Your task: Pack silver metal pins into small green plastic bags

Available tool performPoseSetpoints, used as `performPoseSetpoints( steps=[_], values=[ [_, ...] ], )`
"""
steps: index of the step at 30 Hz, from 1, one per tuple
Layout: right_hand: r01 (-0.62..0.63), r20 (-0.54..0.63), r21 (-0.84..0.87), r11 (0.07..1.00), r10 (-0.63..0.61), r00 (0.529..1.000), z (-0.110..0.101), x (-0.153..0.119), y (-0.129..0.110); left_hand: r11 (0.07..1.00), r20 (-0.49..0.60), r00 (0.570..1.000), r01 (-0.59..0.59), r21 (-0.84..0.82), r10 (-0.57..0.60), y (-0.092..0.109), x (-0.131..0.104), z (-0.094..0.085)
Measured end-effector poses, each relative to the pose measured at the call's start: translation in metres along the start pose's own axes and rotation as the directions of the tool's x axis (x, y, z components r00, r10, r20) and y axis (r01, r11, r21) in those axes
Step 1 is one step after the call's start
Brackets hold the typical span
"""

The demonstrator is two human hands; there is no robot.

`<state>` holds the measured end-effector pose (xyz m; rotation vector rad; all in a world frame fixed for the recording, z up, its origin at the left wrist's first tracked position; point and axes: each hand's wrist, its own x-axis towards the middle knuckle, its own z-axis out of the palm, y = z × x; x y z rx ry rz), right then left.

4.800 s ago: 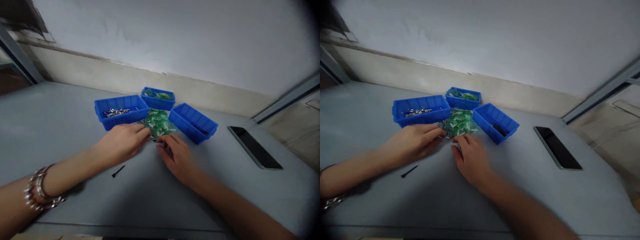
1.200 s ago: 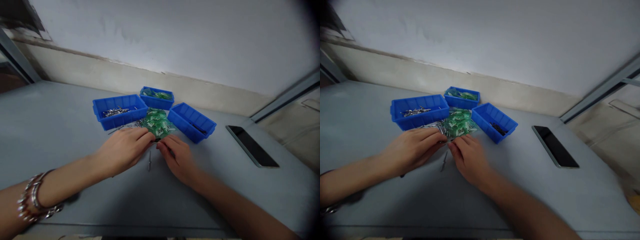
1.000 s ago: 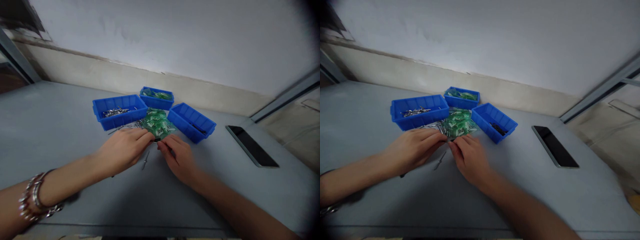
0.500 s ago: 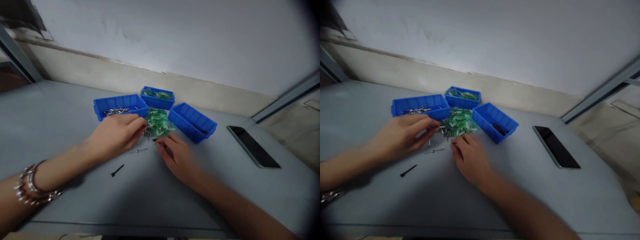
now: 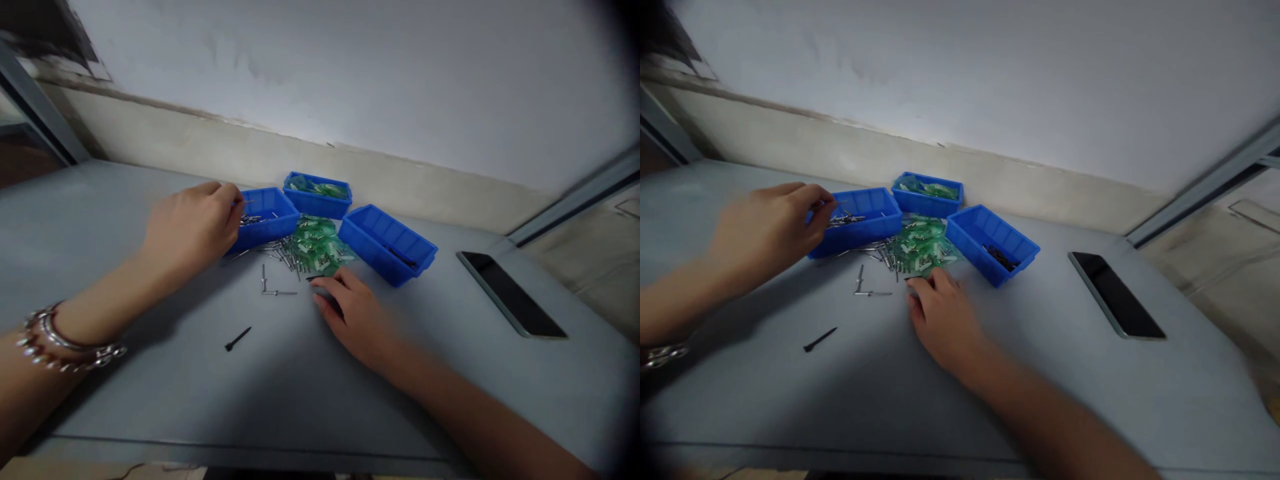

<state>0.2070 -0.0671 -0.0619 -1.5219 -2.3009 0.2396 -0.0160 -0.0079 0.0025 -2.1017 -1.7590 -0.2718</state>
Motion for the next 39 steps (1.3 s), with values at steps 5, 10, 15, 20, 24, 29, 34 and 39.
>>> performPoseSetpoints(
  steps=[5,10,15,20,24,29,34,39],
  values=[
    [-0.013,0.010,-0.046,0.999,0.013,1.000,0.002,-0.003,0.001,0.999,0.052,0.998,-0.042,0.003,0.042,-0.007,0.000,0.003],
    [-0.024,0.016,-0.142,0.990,0.027,1.000,0.000,-0.004,-0.001,0.999,0.073,0.997,-0.025,-0.027,0.027,-0.011,-0.001,0.002],
    [-0.006,-0.027,-0.235,0.972,-0.001,1.000,0.000,-0.005,0.000,0.998,0.066,0.997,-0.049,0.027,0.047,-0.012,-0.001,0.003],
    [-0.009,-0.072,-0.329,0.944,-0.015,0.997,-0.001,-0.005,-0.001,0.996,0.086,0.992,-0.091,0.022,0.089,-0.013,0.001,0.005],
    [0.006,-0.088,-0.369,0.929,-0.042,0.995,0.000,-0.005,-0.001,0.996,0.118,0.990,-0.087,0.019,0.084,-0.011,0.004,0.007],
    [0.021,-0.073,-0.420,0.907,-0.056,0.996,0.004,-0.005,0.003,0.995,0.122,0.989,-0.094,0.034,0.089,-0.011,0.004,0.009],
    [0.034,-0.035,-0.417,0.908,-0.054,0.998,0.003,-0.003,0.003,0.993,0.055,0.994,-0.103,0.064,0.100,-0.007,0.002,0.007],
    [0.026,-0.055,-0.453,0.891,-0.057,0.997,0.003,0.004,0.001,0.967,-0.068,0.967,-0.248,-0.053,0.244,0.006,0.001,0.007]
  ],
)
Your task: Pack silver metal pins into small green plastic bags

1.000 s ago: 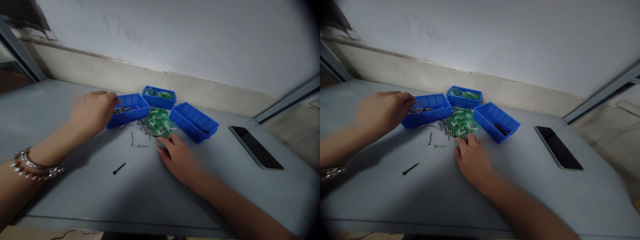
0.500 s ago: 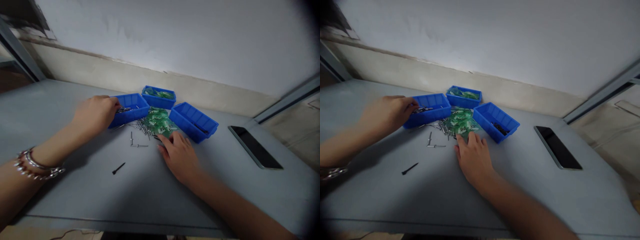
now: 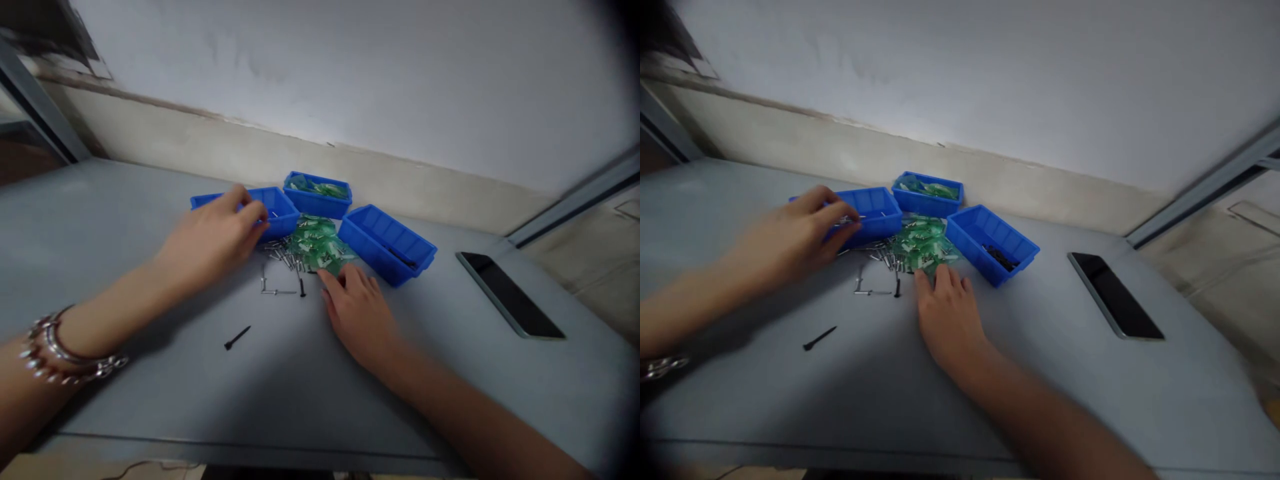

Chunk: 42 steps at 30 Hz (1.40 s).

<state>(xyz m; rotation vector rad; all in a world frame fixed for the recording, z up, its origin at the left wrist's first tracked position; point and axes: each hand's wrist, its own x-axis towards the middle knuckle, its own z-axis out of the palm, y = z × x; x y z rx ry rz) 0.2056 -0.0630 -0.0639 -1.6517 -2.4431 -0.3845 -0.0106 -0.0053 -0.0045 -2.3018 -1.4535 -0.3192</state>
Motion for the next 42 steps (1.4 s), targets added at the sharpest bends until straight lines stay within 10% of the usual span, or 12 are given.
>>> performPoseSetpoints(
  steps=[5,10,29,42],
  values=[
    [0.013,-0.001,-0.019,1.000,-0.013,1.000,0.000,0.012,-0.004,0.915,0.040,0.934,-0.339,-0.220,0.356,0.011,-0.006,0.008],
    [-0.014,0.013,0.077,0.997,0.013,1.000,-0.005,0.020,-0.006,0.844,0.039,0.879,-0.443,-0.304,0.475,0.016,-0.013,0.018],
    [0.011,-0.047,0.531,0.847,0.016,0.999,-0.006,0.021,-0.010,0.776,-0.027,0.827,-0.538,-0.331,0.562,0.020,-0.016,0.022],
    [0.104,-0.185,0.530,0.842,-0.005,0.983,-0.005,0.021,-0.010,0.844,-0.100,0.884,-0.467,-0.265,0.457,0.020,-0.017,0.019]
  ],
)
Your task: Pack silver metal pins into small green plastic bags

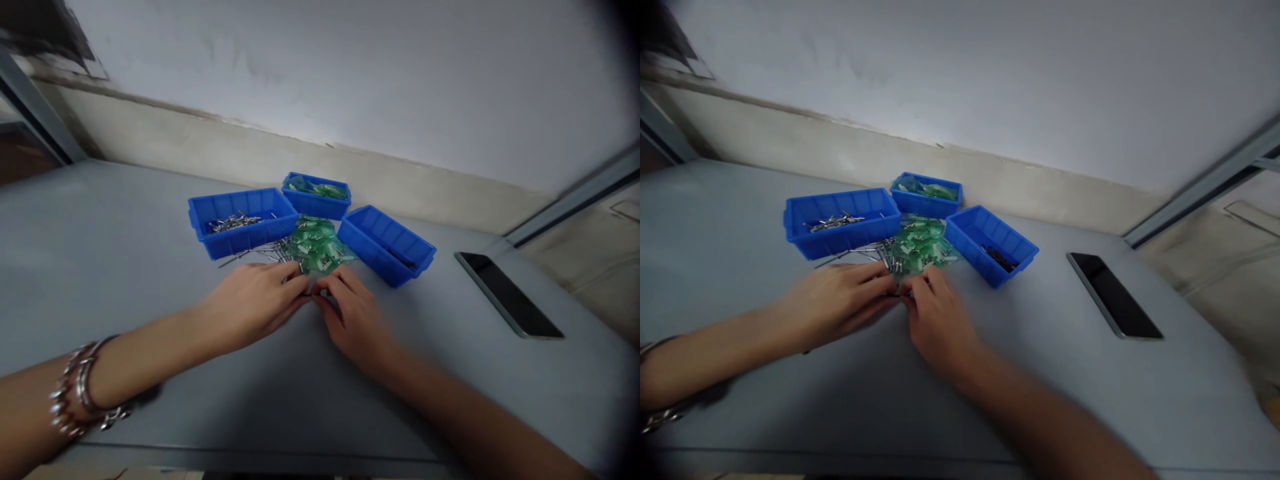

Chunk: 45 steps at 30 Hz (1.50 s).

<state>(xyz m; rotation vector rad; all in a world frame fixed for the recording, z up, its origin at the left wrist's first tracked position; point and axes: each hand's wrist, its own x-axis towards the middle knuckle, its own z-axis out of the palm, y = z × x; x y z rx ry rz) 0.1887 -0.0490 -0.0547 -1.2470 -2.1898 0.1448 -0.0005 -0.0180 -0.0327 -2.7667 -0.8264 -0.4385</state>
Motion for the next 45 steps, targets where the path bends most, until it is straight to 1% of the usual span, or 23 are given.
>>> performPoseSetpoints(
  steps=[3,6,9,13,17,19,21,25,29,33,36,41,45],
  values=[
    [-0.012,0.023,-0.001,1.000,0.012,1.000,-0.001,0.000,-0.001,0.999,0.022,1.000,0.019,-0.026,-0.018,0.000,0.000,-0.001],
    [-0.055,0.055,-0.015,0.998,0.056,0.997,-0.003,0.000,-0.002,0.997,0.040,0.998,0.057,-0.058,-0.055,0.000,0.001,-0.001],
    [-0.073,0.051,-0.034,0.997,0.075,0.996,-0.004,0.000,-0.001,0.991,0.043,0.994,0.100,-0.093,-0.096,-0.001,0.001,-0.002],
    [-0.035,-0.010,-0.040,0.999,0.035,0.999,-0.005,0.000,0.001,0.982,0.039,0.990,0.136,-0.130,-0.132,0.000,0.002,-0.002],
    [0.028,-0.093,-0.055,0.998,-0.033,0.995,-0.008,0.001,0.001,0.978,0.037,0.990,0.140,-0.154,-0.136,0.001,0.002,-0.002],
    [0.047,-0.136,-0.081,0.996,-0.058,0.989,-0.010,0.003,0.002,0.979,0.040,0.987,0.162,-0.126,-0.158,0.001,0.002,-0.001],
    [0.046,-0.181,-0.113,0.992,-0.066,0.981,-0.014,0.005,0.005,0.978,0.065,0.978,0.200,-0.066,-0.196,0.000,0.002,0.000],
    [-0.027,-0.283,-0.155,0.988,-0.018,0.959,-0.024,0.010,0.017,0.966,0.130,0.958,0.253,0.047,-0.257,-0.002,0.003,0.002],
    [-0.136,-0.360,-0.189,0.973,0.061,0.931,-0.035,0.015,0.030,0.966,0.195,0.946,0.255,0.051,-0.260,-0.004,0.005,0.001],
    [-0.238,-0.359,-0.227,0.944,0.146,0.922,-0.041,0.018,0.040,0.969,0.210,0.947,0.248,0.012,-0.245,-0.005,0.006,-0.002],
    [-0.303,-0.345,-0.258,0.917,0.205,0.916,-0.042,0.018,0.047,0.973,0.243,0.946,0.228,-0.037,-0.213,-0.006,0.004,-0.003],
    [-0.359,-0.371,-0.318,0.878,0.233,0.899,-0.040,0.017,0.055,0.973,0.311,0.936,0.207,-0.102,-0.167,-0.007,0.003,-0.005],
    [-0.377,-0.346,-0.354,0.856,0.255,0.903,-0.040,0.017,0.054,0.978,0.343,0.931,0.175,-0.115,-0.127,-0.006,0.004,-0.006]
  ],
)
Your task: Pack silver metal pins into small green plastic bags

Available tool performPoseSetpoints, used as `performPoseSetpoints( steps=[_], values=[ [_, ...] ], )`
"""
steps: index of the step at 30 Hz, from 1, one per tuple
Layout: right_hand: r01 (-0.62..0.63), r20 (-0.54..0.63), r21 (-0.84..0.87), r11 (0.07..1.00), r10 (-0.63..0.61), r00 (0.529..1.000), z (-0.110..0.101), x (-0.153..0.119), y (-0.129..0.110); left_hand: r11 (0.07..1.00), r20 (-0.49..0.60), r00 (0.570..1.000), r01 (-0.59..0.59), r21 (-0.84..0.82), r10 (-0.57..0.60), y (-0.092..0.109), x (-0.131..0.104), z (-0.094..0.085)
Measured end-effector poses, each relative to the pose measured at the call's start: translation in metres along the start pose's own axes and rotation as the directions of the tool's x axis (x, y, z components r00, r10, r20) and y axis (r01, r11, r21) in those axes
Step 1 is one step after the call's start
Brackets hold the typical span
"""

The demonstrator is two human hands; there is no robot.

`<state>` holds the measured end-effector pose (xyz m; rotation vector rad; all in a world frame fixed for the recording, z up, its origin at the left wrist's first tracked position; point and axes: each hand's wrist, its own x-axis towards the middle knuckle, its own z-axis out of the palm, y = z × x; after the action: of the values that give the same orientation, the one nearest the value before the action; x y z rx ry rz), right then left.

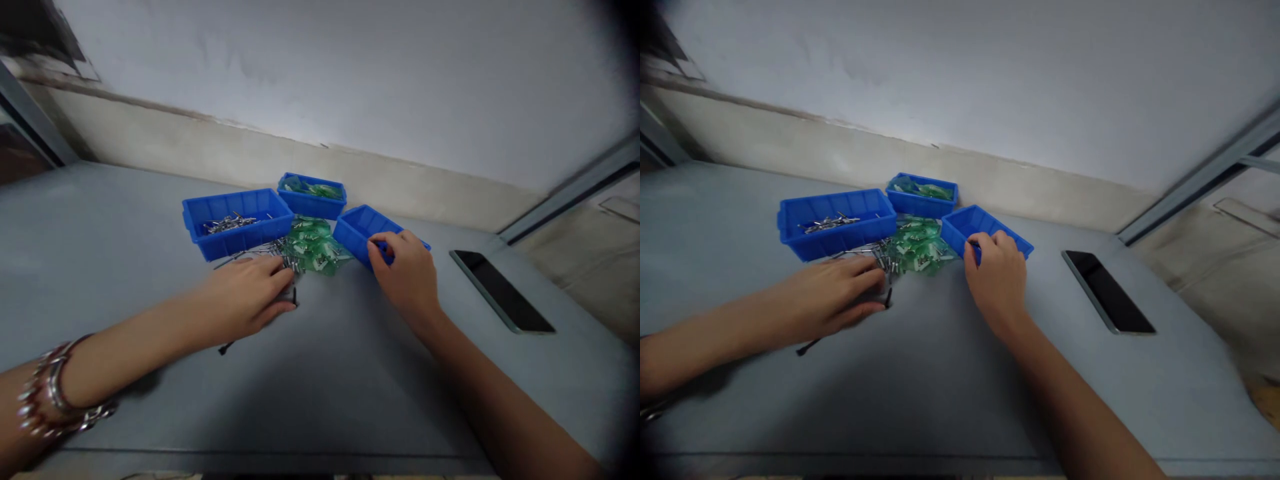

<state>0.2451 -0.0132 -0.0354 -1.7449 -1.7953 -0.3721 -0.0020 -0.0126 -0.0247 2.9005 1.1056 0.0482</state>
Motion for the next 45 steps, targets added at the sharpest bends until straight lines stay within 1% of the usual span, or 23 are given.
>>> performPoseSetpoints(
  steps=[3,5,10,15,19,22,25,28,34,37,41,45],
  values=[
    [-0.006,0.011,-0.017,1.000,0.007,1.000,0.000,0.000,-0.001,1.000,0.039,0.999,0.009,0.018,-0.010,0.001,0.000,0.000],
    [-0.011,0.002,-0.027,1.000,0.011,1.000,0.000,0.000,0.000,1.000,0.044,0.999,0.005,0.011,-0.006,0.001,0.000,0.001],
    [-0.010,-0.020,-0.067,0.998,0.008,1.000,0.002,0.000,0.003,0.999,0.009,0.999,-0.032,0.001,0.032,-0.004,-0.001,0.004],
    [-0.021,0.002,-0.124,0.992,0.022,1.000,0.004,0.000,0.006,0.998,-0.011,0.998,-0.058,-0.002,0.058,-0.007,-0.001,0.008],
    [-0.020,-0.012,-0.107,0.994,0.018,1.000,0.007,0.000,0.006,0.997,-0.041,0.997,-0.063,-0.033,0.062,-0.006,-0.001,0.009],
    [-0.035,0.039,-0.095,0.995,0.039,0.998,0.007,0.000,0.004,0.998,-0.041,0.998,-0.054,-0.041,0.053,-0.006,-0.001,0.009],
    [-0.045,0.097,-0.117,0.992,0.056,0.994,0.006,0.000,0.002,0.998,-0.008,0.999,-0.046,-0.034,0.045,-0.005,0.000,0.007],
    [-0.015,0.109,-0.140,0.990,0.031,0.994,0.004,0.000,0.000,0.999,-0.006,0.999,-0.045,-0.017,0.045,-0.004,0.001,0.006],
    [0.015,0.089,-0.164,0.986,0.000,0.996,0.004,-0.001,0.001,0.996,-0.082,0.992,-0.091,0.024,0.092,-0.004,0.001,0.008],
    [0.042,0.076,-0.151,0.988,-0.030,0.997,0.004,-0.002,0.002,0.993,-0.115,0.988,-0.091,0.079,0.100,-0.005,0.001,0.009],
    [0.062,0.097,-0.155,0.986,-0.047,0.994,0.004,-0.004,0.002,0.983,-0.192,0.975,-0.084,0.166,0.116,-0.006,0.002,0.011],
    [0.051,0.133,-0.194,0.980,-0.025,0.991,0.002,-0.005,0.000,0.983,-0.241,0.961,-0.105,0.153,0.140,-0.006,0.002,0.010]
  ],
)
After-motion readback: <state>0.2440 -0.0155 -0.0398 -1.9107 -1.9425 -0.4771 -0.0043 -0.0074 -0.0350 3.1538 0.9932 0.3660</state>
